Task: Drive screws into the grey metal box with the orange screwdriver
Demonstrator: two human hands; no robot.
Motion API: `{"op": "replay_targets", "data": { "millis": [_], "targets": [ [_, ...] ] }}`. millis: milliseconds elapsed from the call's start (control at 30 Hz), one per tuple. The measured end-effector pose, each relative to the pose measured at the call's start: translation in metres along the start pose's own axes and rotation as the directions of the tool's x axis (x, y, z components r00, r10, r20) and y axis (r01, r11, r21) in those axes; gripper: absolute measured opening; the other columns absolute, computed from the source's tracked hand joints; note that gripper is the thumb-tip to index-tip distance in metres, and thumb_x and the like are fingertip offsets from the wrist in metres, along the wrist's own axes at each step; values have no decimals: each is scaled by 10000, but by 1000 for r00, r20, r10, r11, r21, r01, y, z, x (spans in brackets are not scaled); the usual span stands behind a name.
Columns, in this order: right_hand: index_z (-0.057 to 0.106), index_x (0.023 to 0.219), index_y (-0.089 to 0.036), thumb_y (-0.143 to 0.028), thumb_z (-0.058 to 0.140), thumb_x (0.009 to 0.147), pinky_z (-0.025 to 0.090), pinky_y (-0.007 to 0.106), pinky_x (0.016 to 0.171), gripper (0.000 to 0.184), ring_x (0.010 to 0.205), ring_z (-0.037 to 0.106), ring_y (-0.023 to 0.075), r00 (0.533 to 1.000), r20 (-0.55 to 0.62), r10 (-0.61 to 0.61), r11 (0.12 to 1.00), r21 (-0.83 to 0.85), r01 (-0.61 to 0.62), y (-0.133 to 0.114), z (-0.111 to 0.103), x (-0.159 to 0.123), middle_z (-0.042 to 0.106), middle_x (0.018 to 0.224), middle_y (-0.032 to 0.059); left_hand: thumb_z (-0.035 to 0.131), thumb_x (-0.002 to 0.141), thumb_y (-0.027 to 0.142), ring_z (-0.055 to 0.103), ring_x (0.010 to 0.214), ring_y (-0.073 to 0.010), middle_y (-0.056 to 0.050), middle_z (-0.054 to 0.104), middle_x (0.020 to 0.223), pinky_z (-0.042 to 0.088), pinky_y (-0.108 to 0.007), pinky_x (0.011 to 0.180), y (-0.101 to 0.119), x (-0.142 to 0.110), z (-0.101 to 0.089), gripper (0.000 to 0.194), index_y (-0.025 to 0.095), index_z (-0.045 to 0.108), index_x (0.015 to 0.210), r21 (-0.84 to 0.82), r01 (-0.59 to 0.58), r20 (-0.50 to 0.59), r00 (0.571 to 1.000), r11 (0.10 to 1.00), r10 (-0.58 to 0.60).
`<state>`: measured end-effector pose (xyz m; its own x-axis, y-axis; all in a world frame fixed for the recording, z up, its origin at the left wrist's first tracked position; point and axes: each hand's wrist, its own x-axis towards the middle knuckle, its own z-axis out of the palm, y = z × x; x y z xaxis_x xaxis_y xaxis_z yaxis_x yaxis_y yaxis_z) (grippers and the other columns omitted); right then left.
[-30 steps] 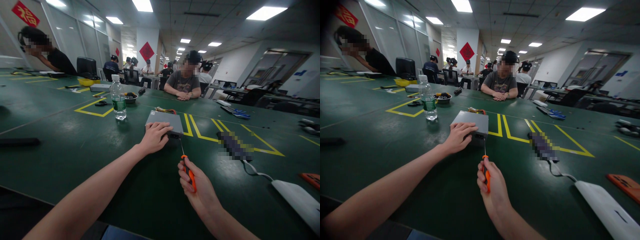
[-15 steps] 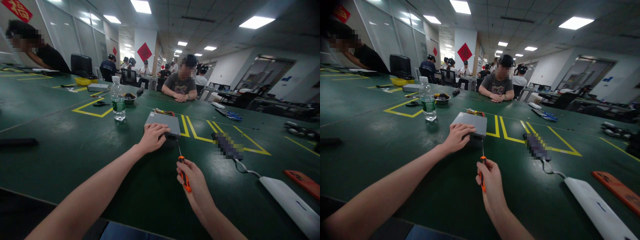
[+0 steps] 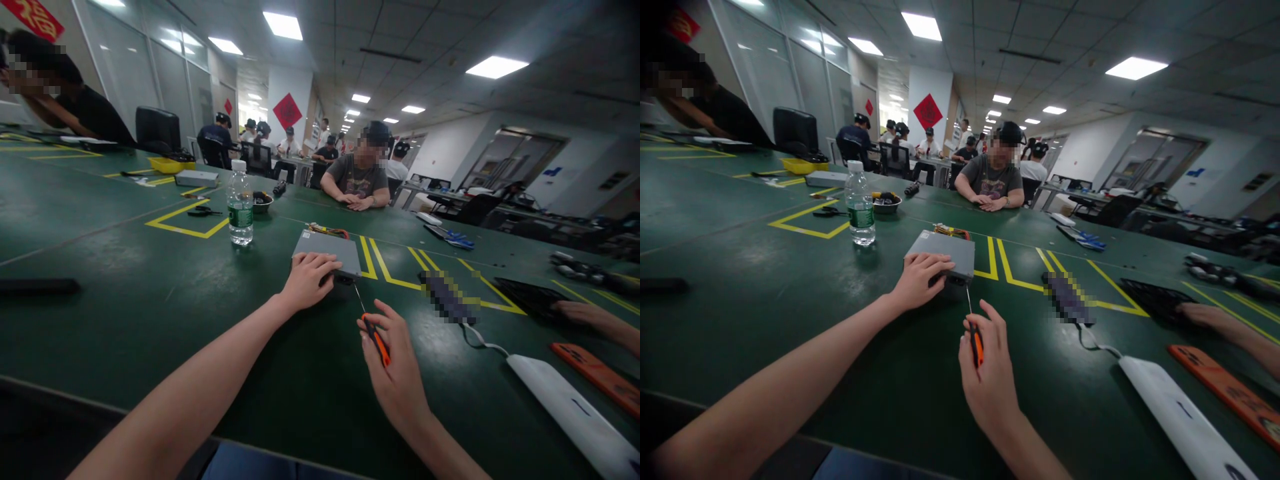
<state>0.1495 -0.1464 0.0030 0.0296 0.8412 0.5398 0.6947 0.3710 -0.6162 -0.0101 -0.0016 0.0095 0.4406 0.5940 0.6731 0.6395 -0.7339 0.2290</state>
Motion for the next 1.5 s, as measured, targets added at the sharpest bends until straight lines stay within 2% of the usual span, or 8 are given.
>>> {"op": "replay_targets", "data": {
  "millis": [133,233,433,600,833,1067,1267,1500],
  "targets": [
    [583,839,-191,-220,454,851,486,359,678,132,790,622,209,937,186,-295,861,-373,345,6,-6,9,589,1143,109,450,849,227,479,1119,-183,1,566,1242,264,-381,918,0,0,0,291,277,561,1113,2,-4,2,1000,1000,4],
    [579,701,-177,-266,480,844,480,371,615,195,681,606,212,873,321,-367,753,-448,482,9,-8,10,655,992,121,454,847,224,482,1112,-185,2,568,1237,262,-383,919,-1,0,1,290,278,561,1112,4,-7,-1,1000,1000,7],
    [578,923,-153,-238,484,827,508,404,781,159,972,594,258,839,422,-344,819,-303,488,10,-13,8,548,1207,165,457,848,224,487,1105,-191,-7,568,1235,268,-389,916,1,1,-1,294,272,558,1120,7,-9,11,1000,1000,9],
    [620,901,-183,-220,454,865,514,390,659,174,793,641,234,773,464,-433,731,-321,602,12,-19,20,629,1108,144,462,845,225,483,1113,-196,-5,568,1235,270,-391,915,1,0,-1,297,281,560,1120,9,-14,6,1000,1000,14],
    [631,898,-211,-280,514,846,527,357,685,145,794,642,200,841,371,-393,831,-248,498,23,-18,16,607,1160,116,468,851,248,481,1119,-199,-3,563,1245,272,-392,914,0,1,1,282,281,558,1116,28,-13,6,1000,1000,13],
    [471,1253,-143,-301,529,832,516,383,783,453,1025,590,265,765,413,-493,775,-191,602,27,-19,8,406,1353,201,472,846,238,488,1108,-202,-7,569,1235,272,-399,911,0,0,1,279,276,566,1106,16,-17,-10,1000,1000,17],
    [564,1149,-246,-377,605,806,494,377,730,369,848,630,221,770,374,-517,770,-188,609,33,-23,10,508,1286,136,471,844,236,483,1117,-207,-13,575,1228,268,-404,922,1,0,3,289,281,569,1111,13,-3,-11,1000,1000,3],
    [495,1194,-153,-374,538,816,507,398,819,440,1066,567,266,767,329,-551,781,-120,613,33,-16,9,540,1224,180,458,854,249,489,1116,-204,-13,569,1240,268,-398,916,2,-1,2,282,276,563,1114,32,-2,-12,1000,999,3]
  ]
}}
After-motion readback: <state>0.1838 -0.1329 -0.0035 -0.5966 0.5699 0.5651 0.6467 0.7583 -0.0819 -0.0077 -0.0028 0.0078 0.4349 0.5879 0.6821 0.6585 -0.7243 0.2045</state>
